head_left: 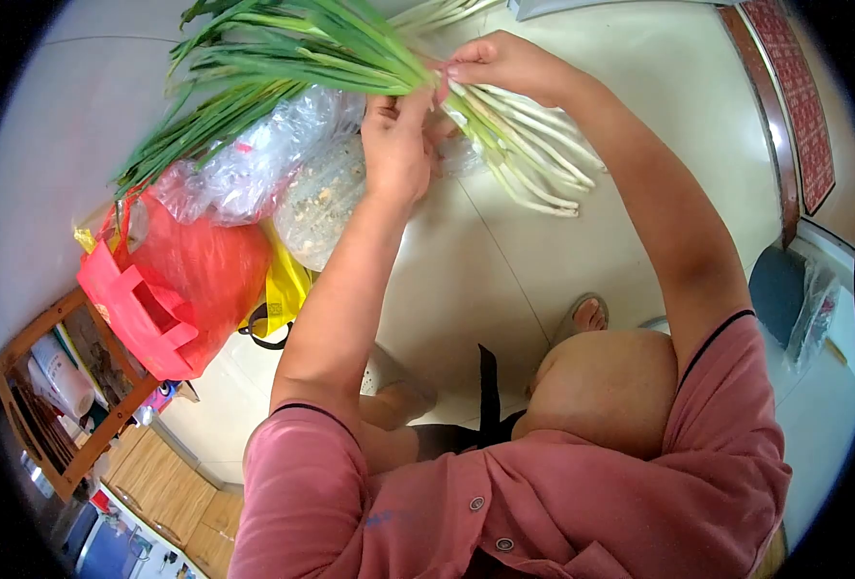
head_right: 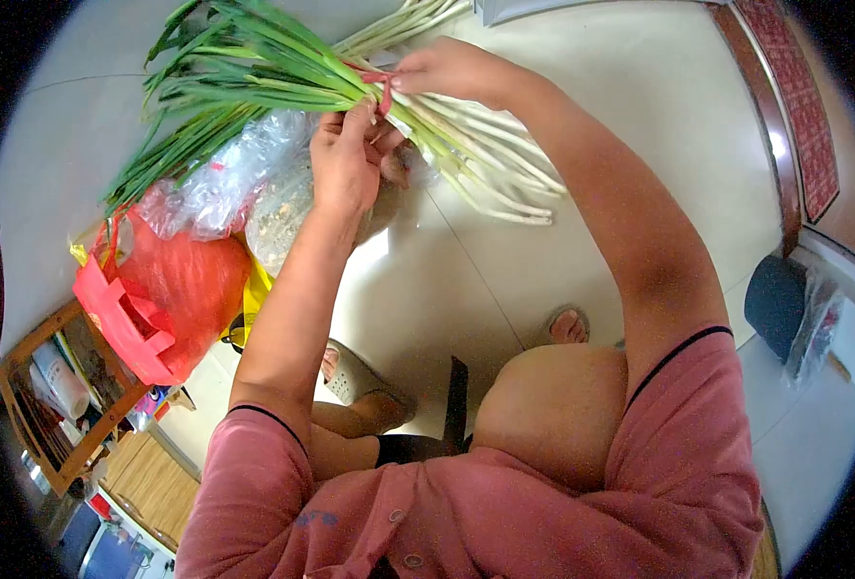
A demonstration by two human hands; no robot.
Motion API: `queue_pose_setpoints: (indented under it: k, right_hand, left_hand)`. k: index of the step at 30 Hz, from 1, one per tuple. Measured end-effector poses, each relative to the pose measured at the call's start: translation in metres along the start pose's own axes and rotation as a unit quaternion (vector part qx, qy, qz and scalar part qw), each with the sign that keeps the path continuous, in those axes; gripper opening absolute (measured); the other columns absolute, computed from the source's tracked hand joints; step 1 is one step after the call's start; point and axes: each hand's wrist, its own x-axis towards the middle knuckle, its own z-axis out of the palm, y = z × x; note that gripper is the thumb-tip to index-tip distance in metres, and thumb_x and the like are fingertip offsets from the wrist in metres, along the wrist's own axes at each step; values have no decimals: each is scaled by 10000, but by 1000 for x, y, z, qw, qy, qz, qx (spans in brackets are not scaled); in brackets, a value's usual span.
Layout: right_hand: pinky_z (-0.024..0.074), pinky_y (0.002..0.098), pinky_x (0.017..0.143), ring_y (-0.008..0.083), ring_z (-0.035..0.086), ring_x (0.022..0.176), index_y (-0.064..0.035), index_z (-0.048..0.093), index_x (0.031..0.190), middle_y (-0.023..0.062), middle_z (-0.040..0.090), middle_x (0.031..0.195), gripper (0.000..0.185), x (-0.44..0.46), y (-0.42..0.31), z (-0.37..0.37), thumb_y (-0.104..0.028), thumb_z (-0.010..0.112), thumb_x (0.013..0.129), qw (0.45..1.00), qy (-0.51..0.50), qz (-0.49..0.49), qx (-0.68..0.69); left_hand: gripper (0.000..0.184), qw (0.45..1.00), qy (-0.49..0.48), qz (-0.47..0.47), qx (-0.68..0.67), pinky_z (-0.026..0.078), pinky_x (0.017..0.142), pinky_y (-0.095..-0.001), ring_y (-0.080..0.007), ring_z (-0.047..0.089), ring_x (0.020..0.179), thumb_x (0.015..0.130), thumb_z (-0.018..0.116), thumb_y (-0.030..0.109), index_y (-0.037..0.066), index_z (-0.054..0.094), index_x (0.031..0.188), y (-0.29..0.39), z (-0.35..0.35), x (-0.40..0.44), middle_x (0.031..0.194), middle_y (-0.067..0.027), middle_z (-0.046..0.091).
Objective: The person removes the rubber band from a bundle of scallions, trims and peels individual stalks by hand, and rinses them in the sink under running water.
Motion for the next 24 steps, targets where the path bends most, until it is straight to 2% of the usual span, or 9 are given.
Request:
queue_pose_setpoints:
  k: [3,5,6,9,10,13,14,18,24]
  right_hand:
    - [441,282,863,111,564,942,1,649,1060,47,654,979,270,6,-2,7,-208,619,890,997,27,-43,-51]
    - [456,276,820,103,573,886,-15,658,1014,36,655,925,240,0,1,11,-209,641,873,977,154,-112,-94]
    - [464,273,798,100,578,858,-23,662,990,30,655,899,225,-4,0,12,-209,652,864,958,216,-147,-117]
    - [481,287,686,101,586,731,-38,660,899,17,655,797,203,-17,-4,9,-222,696,820,989,117,-28,-87]
    - [459,317,575,137,568,601,-47,624,775,28,631,685,205,-24,-5,16,-228,720,779,975,116,-82,-168]
    - [438,337,547,197,557,570,-47,588,713,56,613,657,215,-34,-9,36,-215,713,762,934,75,-65,-342]
    - [430,357,537,241,551,564,-51,562,699,76,588,637,206,-31,-2,35,-197,695,756,933,78,-87,-341]
    - [445,376,559,269,579,618,-58,573,750,84,605,686,154,-28,6,26,-183,660,774,917,117,-124,-361]
    - [478,388,628,285,608,736,-75,568,874,83,626,828,121,-29,4,27,-164,614,805,893,156,-130,-402]
  left_hand:
    - [181,999,36,3,18,561,672,-309,-165,628,868,926,557,101,15,532,1083,6,2,-3,1026,-72,611]
    - [190,998,61,10,26,533,573,-273,-134,612,840,908,588,103,22,533,1071,11,1,-4,1025,-56,603]
    - [194,996,77,46,26,552,606,-286,-145,625,862,905,589,83,14,537,1079,7,-1,2,1001,-65,613]
    - [216,993,100,57,36,560,635,-293,-155,631,906,903,593,80,12,538,1101,1,-6,3,983,-67,620]
    - [209,992,107,60,40,562,635,-292,-156,633,904,906,590,81,14,540,1097,0,-6,3,989,-67,621]
    - [184,988,130,61,53,565,630,-286,-161,640,906,913,584,89,16,542,1077,0,-3,4,998,-68,623]
    - [177,987,139,57,57,565,624,-281,-164,644,910,916,582,95,14,541,1067,2,-1,3,996,-70,625]
    - [178,991,123,40,42,564,612,-261,-195,653,972,929,565,112,-2,519,1058,8,-1,0,1053,-85,614]
    - [277,996,79,43,-10,562,651,-250,-243,627,1069,944,527,113,-29,463,1173,-2,-18,6,1193,-92,546]
